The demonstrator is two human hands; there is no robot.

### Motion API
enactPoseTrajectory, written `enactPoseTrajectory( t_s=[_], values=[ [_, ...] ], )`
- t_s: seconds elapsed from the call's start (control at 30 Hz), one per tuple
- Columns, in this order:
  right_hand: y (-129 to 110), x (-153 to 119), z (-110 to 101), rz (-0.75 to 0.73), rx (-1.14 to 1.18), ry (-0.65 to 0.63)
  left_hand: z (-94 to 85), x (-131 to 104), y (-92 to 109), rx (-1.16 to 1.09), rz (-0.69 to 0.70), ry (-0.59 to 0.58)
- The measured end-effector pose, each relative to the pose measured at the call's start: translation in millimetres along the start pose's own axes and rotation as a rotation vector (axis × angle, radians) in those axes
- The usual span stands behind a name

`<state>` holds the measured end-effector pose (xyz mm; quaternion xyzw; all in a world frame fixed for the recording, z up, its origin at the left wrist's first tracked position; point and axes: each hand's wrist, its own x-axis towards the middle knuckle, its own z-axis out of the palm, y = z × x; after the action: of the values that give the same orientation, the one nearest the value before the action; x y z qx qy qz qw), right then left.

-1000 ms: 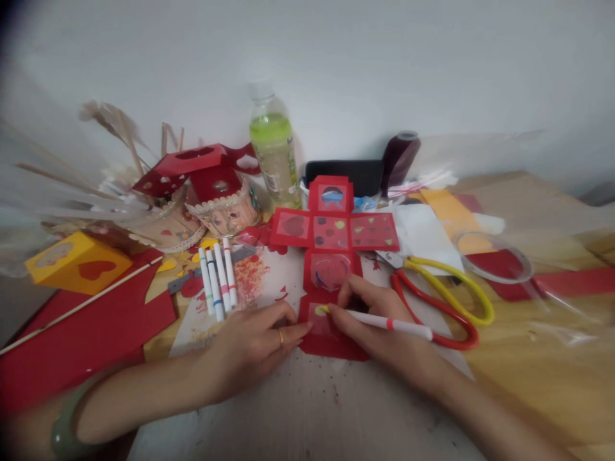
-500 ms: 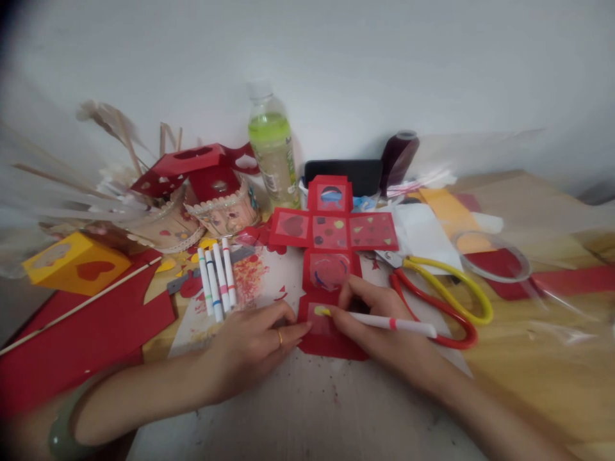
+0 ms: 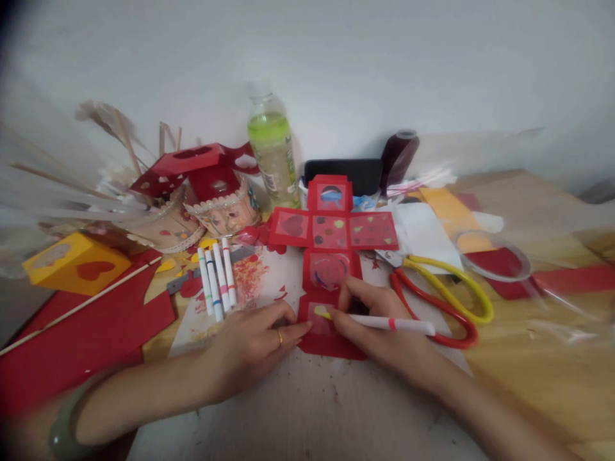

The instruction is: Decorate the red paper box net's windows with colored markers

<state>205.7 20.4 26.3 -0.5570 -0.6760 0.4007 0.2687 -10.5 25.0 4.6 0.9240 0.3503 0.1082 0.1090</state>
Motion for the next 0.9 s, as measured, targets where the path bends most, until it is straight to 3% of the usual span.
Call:
enactPoseTrajectory(
  t_s=[0.37,0.9],
  values=[
    [0.4,-0.3,0.3,0.002,-0.007,0.025,2.7,-0.3,-1.0,0.012,0.053,0.110],
    [3.6,-0.9,0.1,-0.001,0.007,0.001,4.9,-2.3,-1.6,-0.019,0.045,0.086]
  ],
)
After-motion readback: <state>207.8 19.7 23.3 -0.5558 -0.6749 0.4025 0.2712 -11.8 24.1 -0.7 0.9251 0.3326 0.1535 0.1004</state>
